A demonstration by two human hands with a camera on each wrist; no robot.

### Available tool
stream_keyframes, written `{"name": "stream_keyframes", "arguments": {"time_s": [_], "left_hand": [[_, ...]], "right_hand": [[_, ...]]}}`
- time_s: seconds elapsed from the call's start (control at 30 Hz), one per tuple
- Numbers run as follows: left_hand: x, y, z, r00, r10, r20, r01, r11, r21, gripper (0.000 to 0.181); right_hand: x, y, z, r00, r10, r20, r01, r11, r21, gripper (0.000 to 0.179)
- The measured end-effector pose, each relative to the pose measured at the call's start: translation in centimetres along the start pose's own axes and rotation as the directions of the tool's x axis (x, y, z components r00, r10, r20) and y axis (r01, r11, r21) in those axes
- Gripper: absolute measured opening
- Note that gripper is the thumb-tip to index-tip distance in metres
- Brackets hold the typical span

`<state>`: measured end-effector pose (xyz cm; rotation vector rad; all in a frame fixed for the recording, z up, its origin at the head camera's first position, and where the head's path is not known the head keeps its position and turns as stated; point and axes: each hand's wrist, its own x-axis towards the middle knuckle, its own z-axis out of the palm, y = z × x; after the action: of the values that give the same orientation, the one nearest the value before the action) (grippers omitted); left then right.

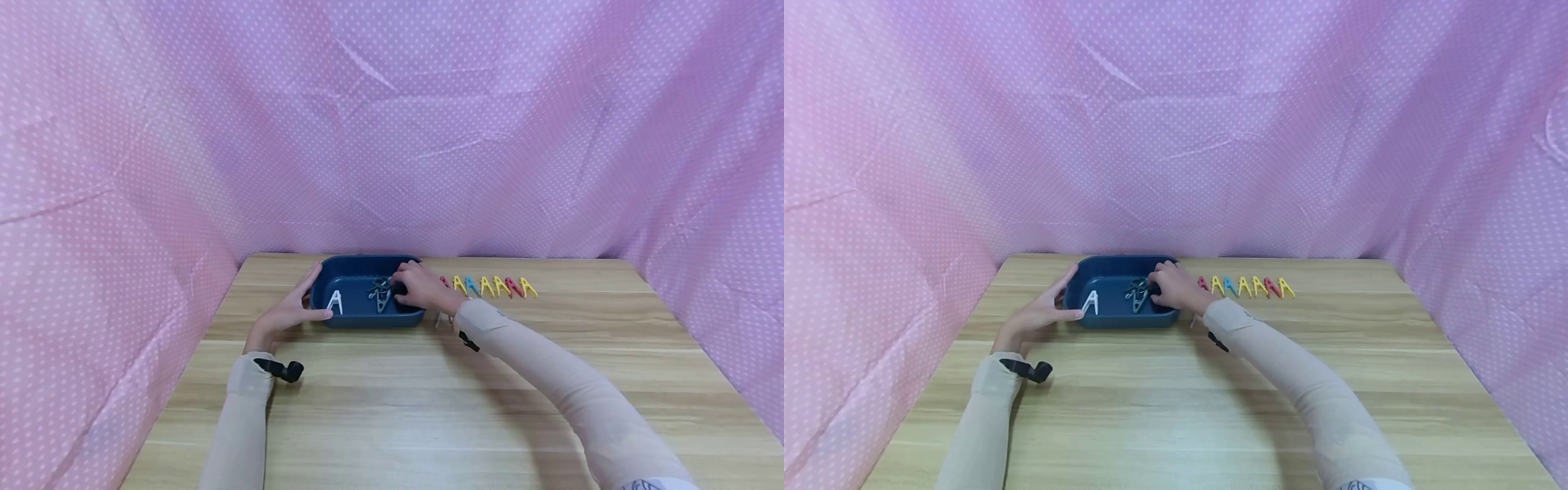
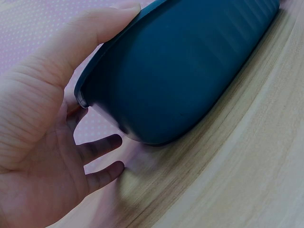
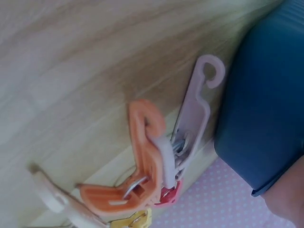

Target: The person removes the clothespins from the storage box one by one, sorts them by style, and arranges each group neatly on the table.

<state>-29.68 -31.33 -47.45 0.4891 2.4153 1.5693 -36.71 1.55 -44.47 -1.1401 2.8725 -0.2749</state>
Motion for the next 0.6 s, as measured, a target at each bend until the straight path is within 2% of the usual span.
{"name": "stream_keyframes", "arguments": {"time_s": [0.27,0.6], "left_hand": [[0.01,0.14,-0.02,1.0,-0.011,-0.002,0.011,1.0,0.018,0.111],[0.01,0.01,-0.01,1.0,-0.009,0.001,0.009,1.0,0.011,0.109]], "right_hand": [[0.14,0.06,0.2,1.0,-0.018,-0.002,0.018,0.998,-0.053,0.035],[-0.11,0.12,0.4,0.997,-0.061,-0.039,0.059,0.998,-0.037,0.023]]}}
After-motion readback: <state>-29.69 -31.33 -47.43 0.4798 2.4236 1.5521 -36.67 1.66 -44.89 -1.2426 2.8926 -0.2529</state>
